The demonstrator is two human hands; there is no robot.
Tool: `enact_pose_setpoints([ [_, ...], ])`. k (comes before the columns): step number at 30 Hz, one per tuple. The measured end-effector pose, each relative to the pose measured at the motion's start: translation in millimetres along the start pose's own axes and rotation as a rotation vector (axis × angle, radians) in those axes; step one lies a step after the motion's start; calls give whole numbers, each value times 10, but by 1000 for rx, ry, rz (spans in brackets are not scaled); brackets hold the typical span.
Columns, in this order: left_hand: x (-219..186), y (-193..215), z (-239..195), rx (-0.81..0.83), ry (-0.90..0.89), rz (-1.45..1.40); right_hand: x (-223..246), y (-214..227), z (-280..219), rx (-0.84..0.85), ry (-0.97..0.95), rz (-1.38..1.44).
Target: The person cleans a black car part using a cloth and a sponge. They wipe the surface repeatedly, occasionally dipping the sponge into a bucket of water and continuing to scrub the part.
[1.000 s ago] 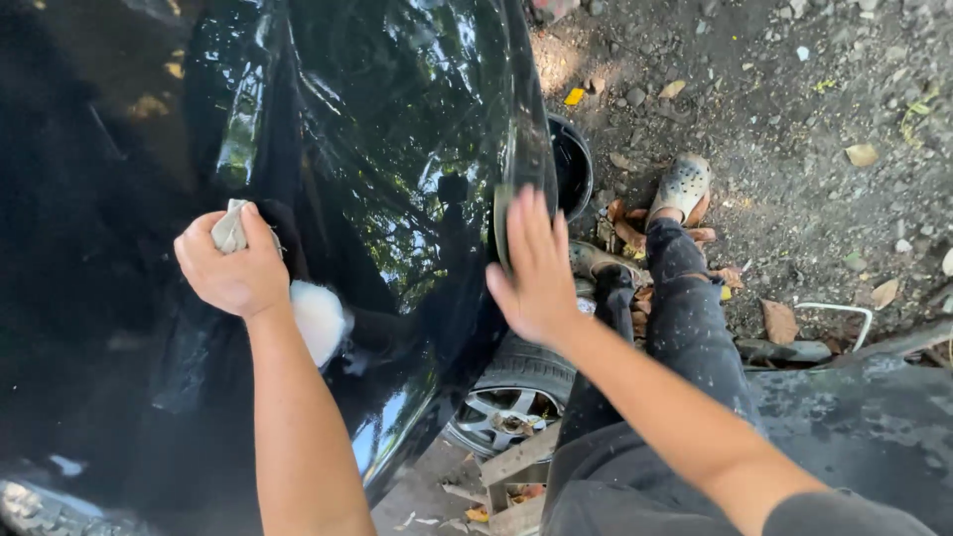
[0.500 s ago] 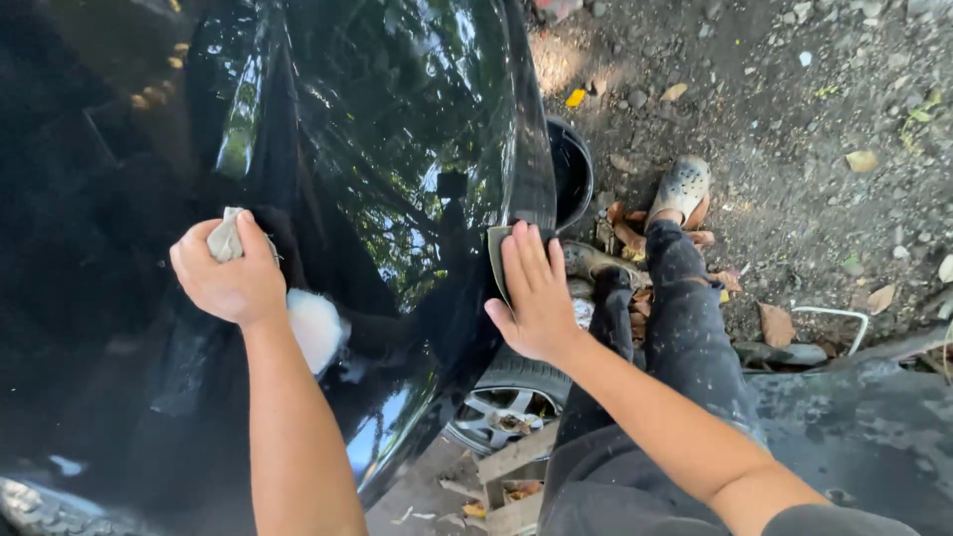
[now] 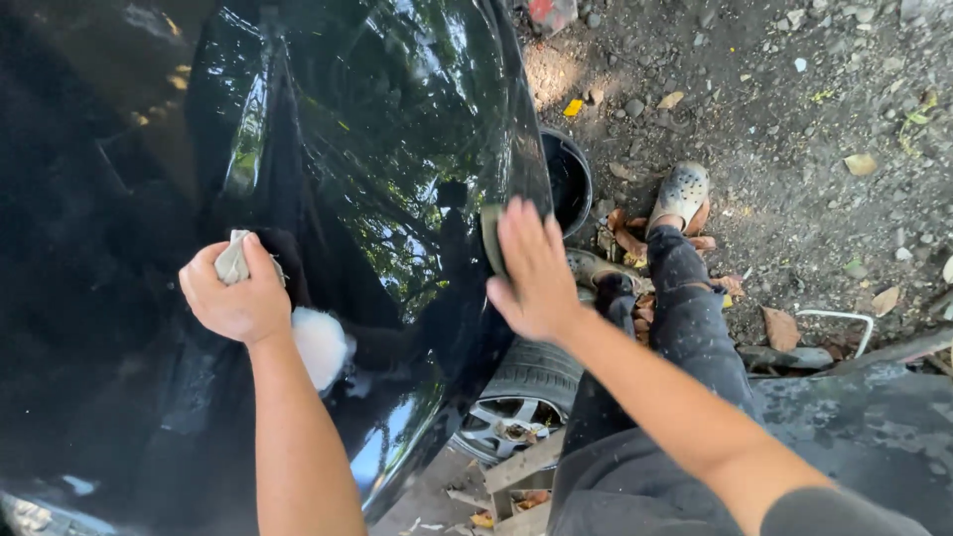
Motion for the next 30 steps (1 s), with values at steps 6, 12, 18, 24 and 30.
enact_pose_setpoints([
  [6,4,-1,25,3,3,28,-566,82,750,61,-249,48],
  [12,35,10,11,6,45,-23,-227,-125,-461,91,-149,-83],
  [18,89,-27,-9,-2,24,24,-702,136,630,76,-330,26],
  [24,44,-5,5,15,33,25,-583,-67,-375,132,-278,-96],
  [30,84,-48,-17,4,-8,65,-869,82,744,111,-354,11],
])
Point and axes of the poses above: each hand's wrist, its own z-axis towards the middle knuckle, its own y-axis out of the back of the hand, x = y × z, the point moved 10 cm from there along z, towards the middle knuckle, and after that the axes turned 13 degrees about -z, right-handed, at the moved point
